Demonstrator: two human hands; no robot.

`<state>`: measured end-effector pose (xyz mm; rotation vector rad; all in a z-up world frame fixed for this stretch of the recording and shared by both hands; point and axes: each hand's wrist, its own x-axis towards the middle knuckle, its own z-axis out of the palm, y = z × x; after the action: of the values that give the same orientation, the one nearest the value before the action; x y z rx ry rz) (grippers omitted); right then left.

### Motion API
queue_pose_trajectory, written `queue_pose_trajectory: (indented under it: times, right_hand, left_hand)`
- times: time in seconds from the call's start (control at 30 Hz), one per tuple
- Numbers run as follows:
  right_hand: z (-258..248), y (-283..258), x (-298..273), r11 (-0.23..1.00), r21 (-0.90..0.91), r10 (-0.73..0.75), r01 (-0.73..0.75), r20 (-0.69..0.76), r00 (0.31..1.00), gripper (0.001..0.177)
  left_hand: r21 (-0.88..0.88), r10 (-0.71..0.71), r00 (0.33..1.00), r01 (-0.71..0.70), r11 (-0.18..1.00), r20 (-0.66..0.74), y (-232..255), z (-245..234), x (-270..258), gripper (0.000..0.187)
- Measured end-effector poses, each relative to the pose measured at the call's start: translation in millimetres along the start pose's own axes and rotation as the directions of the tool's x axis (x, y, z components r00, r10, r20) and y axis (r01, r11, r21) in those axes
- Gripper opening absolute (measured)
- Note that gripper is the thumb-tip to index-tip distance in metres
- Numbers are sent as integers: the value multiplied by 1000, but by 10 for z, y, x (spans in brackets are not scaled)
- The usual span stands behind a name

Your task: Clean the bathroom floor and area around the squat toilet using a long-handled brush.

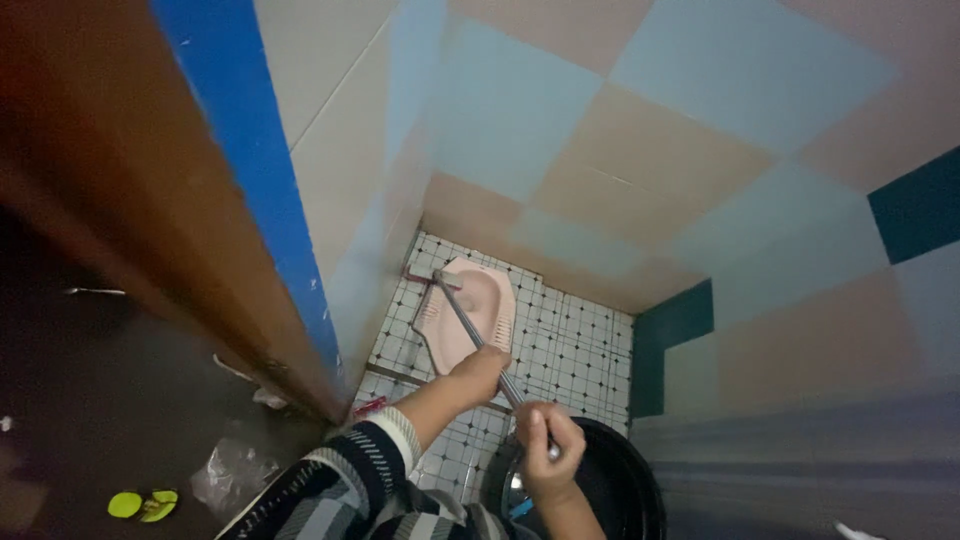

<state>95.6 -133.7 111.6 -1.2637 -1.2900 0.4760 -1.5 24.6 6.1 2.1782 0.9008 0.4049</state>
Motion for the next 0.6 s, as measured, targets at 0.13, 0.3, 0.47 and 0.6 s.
queue_pose_trajectory:
  times: [0.13,0.3,0.47,0.6]
  right_hand:
    - [85,62,109,978,-144,-142,153,81,986,19]
    - [31,113,171,999,27,20,-21,56,998,19]
    - [-165,-121,193,999,2,-51,51,-12,999,21]
    - [-324,-390,95,990,-58,130,-130,-7,991,25]
  left_hand:
    - [-40,25,995,-29,999,-96,-350,215,208,16]
    - [30,28,999,-26,999,-41,-13,-111,210,20]
    - [94,-22,997,16,995,71,179,-89,157,20]
    - [99,38,996,-46,994,81,500,-160,-42,18]
